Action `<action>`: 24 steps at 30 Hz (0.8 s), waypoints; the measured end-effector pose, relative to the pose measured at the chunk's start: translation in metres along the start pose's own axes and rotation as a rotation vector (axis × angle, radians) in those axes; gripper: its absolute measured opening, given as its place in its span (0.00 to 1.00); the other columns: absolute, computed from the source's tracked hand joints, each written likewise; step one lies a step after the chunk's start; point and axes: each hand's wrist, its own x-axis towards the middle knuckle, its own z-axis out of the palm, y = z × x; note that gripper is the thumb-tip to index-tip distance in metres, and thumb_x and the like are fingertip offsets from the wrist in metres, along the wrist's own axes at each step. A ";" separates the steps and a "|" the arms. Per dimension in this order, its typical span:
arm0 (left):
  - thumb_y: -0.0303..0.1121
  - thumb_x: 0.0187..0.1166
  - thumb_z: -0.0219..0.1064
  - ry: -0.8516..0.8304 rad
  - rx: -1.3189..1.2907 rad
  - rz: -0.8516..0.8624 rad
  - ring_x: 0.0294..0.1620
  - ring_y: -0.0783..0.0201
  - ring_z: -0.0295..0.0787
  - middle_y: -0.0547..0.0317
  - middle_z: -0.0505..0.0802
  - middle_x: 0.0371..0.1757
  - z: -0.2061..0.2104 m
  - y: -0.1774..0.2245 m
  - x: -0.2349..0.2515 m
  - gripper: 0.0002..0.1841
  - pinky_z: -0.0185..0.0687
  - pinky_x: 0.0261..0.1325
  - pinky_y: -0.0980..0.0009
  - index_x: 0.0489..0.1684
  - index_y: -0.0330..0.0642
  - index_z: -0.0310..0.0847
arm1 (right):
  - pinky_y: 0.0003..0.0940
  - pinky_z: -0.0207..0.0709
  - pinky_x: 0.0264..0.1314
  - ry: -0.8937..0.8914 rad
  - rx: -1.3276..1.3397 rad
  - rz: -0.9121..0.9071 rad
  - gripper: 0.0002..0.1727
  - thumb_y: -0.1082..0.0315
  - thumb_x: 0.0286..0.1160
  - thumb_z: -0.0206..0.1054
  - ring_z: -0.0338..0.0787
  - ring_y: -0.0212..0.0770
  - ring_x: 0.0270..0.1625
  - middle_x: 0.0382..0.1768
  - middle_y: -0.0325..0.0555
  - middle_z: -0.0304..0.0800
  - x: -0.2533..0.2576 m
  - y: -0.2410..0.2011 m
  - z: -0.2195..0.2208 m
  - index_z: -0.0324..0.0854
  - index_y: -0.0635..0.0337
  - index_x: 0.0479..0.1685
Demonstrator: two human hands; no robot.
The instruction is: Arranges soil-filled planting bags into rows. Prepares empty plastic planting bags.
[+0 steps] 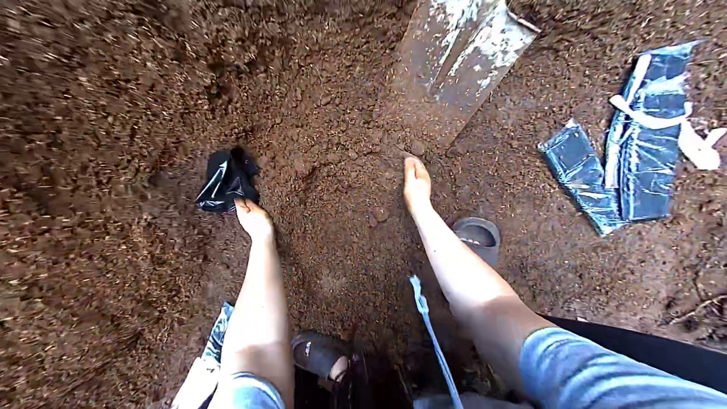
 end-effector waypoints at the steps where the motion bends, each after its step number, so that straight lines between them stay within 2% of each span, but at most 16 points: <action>1: 0.32 0.96 0.39 0.003 -0.038 0.024 0.76 0.64 0.82 0.45 0.86 0.73 0.012 0.001 -0.006 0.23 0.71 0.83 0.66 0.78 0.28 0.70 | 0.48 0.60 0.90 -0.052 -0.002 0.001 0.28 0.54 0.95 0.46 0.74 0.49 0.85 0.79 0.58 0.78 0.000 -0.007 0.008 0.75 0.64 0.79; 4: 0.30 0.94 0.41 -0.062 -0.230 -0.036 0.77 0.66 0.78 0.41 0.82 0.76 0.026 0.020 -0.036 0.23 0.69 0.82 0.70 0.79 0.24 0.66 | 0.46 0.54 0.94 -0.206 0.092 0.025 0.32 0.50 0.94 0.47 0.67 0.47 0.89 0.85 0.59 0.70 -0.007 -0.017 0.034 0.68 0.66 0.85; 6: 0.29 0.93 0.47 -0.060 -0.369 -0.099 0.70 0.68 0.82 0.44 0.85 0.71 0.048 0.029 -0.060 0.20 0.76 0.77 0.69 0.76 0.26 0.68 | 0.40 0.54 0.94 -0.269 0.276 0.054 0.33 0.51 0.94 0.49 0.64 0.43 0.90 0.87 0.59 0.67 -0.015 -0.020 0.051 0.65 0.68 0.86; 7: 0.29 0.93 0.46 -0.046 -0.418 -0.115 0.70 0.67 0.81 0.44 0.85 0.70 0.061 0.029 -0.072 0.20 0.75 0.76 0.69 0.75 0.26 0.69 | 0.39 0.54 0.94 -0.296 0.365 0.080 0.33 0.52 0.94 0.49 0.63 0.41 0.91 0.88 0.59 0.65 -0.020 -0.020 0.056 0.63 0.68 0.87; 8: 0.30 0.93 0.45 -0.028 -0.445 -0.135 0.74 0.67 0.78 0.44 0.83 0.73 0.072 0.031 -0.083 0.21 0.72 0.79 0.69 0.78 0.27 0.67 | 0.39 0.54 0.93 -0.324 0.438 0.120 0.33 0.52 0.94 0.49 0.62 0.40 0.91 0.88 0.57 0.63 -0.024 -0.021 0.057 0.61 0.67 0.88; 11: 0.30 0.93 0.44 0.017 -0.403 -0.228 0.76 0.63 0.76 0.41 0.80 0.76 0.086 0.051 -0.108 0.22 0.69 0.81 0.66 0.80 0.28 0.65 | 0.50 0.50 0.94 -0.417 0.544 0.305 0.35 0.45 0.92 0.48 0.54 0.39 0.94 0.93 0.45 0.54 -0.035 -0.028 0.053 0.56 0.52 0.93; 13: 0.30 0.93 0.44 0.021 -0.306 -0.295 0.71 0.59 0.80 0.39 0.83 0.71 0.088 0.071 -0.124 0.21 0.74 0.76 0.61 0.77 0.27 0.68 | 0.61 0.46 0.93 -0.481 0.592 0.444 0.40 0.37 0.88 0.50 0.49 0.43 0.95 0.95 0.40 0.48 -0.046 -0.035 0.052 0.50 0.41 0.96; 15: 0.31 0.93 0.45 -0.008 -0.179 -0.323 0.68 0.52 0.82 0.36 0.85 0.66 0.088 0.086 -0.139 0.20 0.76 0.72 0.54 0.73 0.27 0.72 | 0.70 0.52 0.87 -0.512 0.622 0.577 0.46 0.25 0.77 0.52 0.54 0.49 0.93 0.94 0.40 0.53 -0.060 -0.044 0.049 0.51 0.31 0.95; 17: 0.31 0.92 0.46 -0.091 -0.013 -0.270 0.73 0.45 0.80 0.31 0.85 0.68 0.084 0.097 -0.147 0.20 0.72 0.76 0.49 0.70 0.25 0.75 | 0.67 0.63 0.82 -0.528 0.675 0.674 0.48 0.20 0.73 0.50 0.65 0.50 0.88 0.89 0.43 0.65 -0.068 -0.050 0.041 0.59 0.34 0.92; 18: 0.32 0.93 0.46 -0.180 0.101 -0.206 0.77 0.40 0.77 0.28 0.84 0.70 0.079 0.099 -0.146 0.21 0.68 0.81 0.46 0.70 0.24 0.76 | 0.61 0.69 0.80 -0.527 0.740 0.704 0.46 0.22 0.75 0.49 0.71 0.47 0.84 0.84 0.43 0.71 -0.070 -0.051 0.038 0.62 0.37 0.89; 19: 0.34 0.94 0.45 -0.300 0.233 -0.136 0.81 0.36 0.73 0.26 0.82 0.73 0.069 0.101 -0.142 0.23 0.62 0.84 0.41 0.71 0.25 0.77 | 0.52 0.78 0.72 -0.513 0.836 0.707 0.41 0.25 0.79 0.46 0.80 0.43 0.76 0.76 0.41 0.80 -0.074 -0.047 0.038 0.67 0.38 0.85; 20: 0.39 0.95 0.44 -0.398 0.360 -0.083 0.80 0.33 0.75 0.28 0.84 0.72 0.056 0.102 -0.135 0.24 0.64 0.81 0.35 0.72 0.31 0.78 | 0.46 0.83 0.66 -0.504 0.961 0.702 0.38 0.28 0.83 0.43 0.85 0.39 0.68 0.69 0.40 0.86 -0.077 -0.041 0.041 0.70 0.40 0.82; 21: 0.43 0.95 0.46 -0.456 0.446 -0.059 0.76 0.31 0.78 0.29 0.86 0.69 0.039 0.105 -0.127 0.24 0.66 0.75 0.28 0.72 0.36 0.79 | 0.44 0.84 0.63 -0.493 1.072 0.705 0.36 0.30 0.86 0.39 0.87 0.39 0.65 0.65 0.41 0.87 -0.081 -0.036 0.044 0.71 0.41 0.79; 22: 0.43 0.93 0.49 -0.460 0.516 -0.042 0.73 0.27 0.79 0.26 0.86 0.66 0.017 0.114 -0.122 0.23 0.68 0.71 0.24 0.70 0.35 0.81 | 0.45 0.84 0.63 -0.468 1.140 0.724 0.36 0.31 0.87 0.37 0.87 0.40 0.64 0.65 0.43 0.87 -0.085 -0.034 0.045 0.71 0.43 0.79; 23: 0.40 0.91 0.53 -0.433 0.592 -0.025 0.70 0.24 0.80 0.22 0.86 0.65 -0.011 0.134 -0.121 0.22 0.70 0.68 0.24 0.66 0.30 0.83 | 0.45 0.84 0.61 -0.420 1.157 0.771 0.36 0.33 0.89 0.36 0.87 0.41 0.62 0.62 0.45 0.88 -0.091 -0.036 0.043 0.72 0.46 0.77; 24: 0.36 0.92 0.52 -0.496 0.730 -0.079 0.74 0.28 0.80 0.24 0.84 0.71 -0.044 0.173 -0.118 0.21 0.72 0.73 0.32 0.70 0.29 0.81 | 0.45 0.84 0.57 -0.362 1.141 0.829 0.34 0.36 0.91 0.36 0.87 0.43 0.59 0.59 0.48 0.87 -0.096 -0.043 0.039 0.72 0.49 0.74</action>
